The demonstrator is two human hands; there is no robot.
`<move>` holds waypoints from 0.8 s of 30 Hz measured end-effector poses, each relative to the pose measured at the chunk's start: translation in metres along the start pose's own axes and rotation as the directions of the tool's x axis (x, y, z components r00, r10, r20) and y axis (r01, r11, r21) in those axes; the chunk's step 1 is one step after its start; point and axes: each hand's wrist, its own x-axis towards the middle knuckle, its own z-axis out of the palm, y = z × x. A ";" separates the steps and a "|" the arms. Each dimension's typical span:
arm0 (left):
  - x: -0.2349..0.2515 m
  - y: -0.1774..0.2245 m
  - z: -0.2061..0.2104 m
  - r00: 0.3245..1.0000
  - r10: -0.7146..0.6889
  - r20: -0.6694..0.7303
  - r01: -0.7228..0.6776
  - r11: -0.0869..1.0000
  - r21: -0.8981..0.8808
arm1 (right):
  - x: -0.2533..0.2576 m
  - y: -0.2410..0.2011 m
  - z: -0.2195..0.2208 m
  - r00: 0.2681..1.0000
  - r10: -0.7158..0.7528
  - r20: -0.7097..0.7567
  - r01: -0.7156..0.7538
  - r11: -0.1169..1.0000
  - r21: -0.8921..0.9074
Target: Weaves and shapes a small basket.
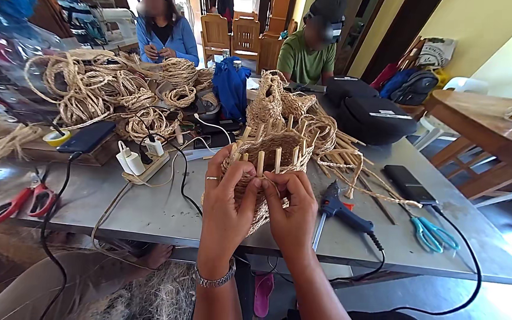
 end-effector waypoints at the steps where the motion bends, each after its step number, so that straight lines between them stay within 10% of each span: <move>1: 0.000 -0.001 -0.001 1.000 0.008 0.002 -0.008 1.000 -0.024 | -0.001 0.000 0.000 1.000 0.005 -0.002 -0.005 1.000 0.006; 11: 0.000 -0.014 -0.040 0.888 -0.036 -0.459 -0.169 0.901 -0.399 | -0.003 0.000 0.000 1.000 0.012 0.005 -0.012 1.000 0.008; 24: -0.002 -0.010 -0.029 0.941 -0.071 -0.331 0.006 0.981 -0.193 | -0.003 0.000 0.000 1.000 0.014 0.005 -0.014 1.000 0.017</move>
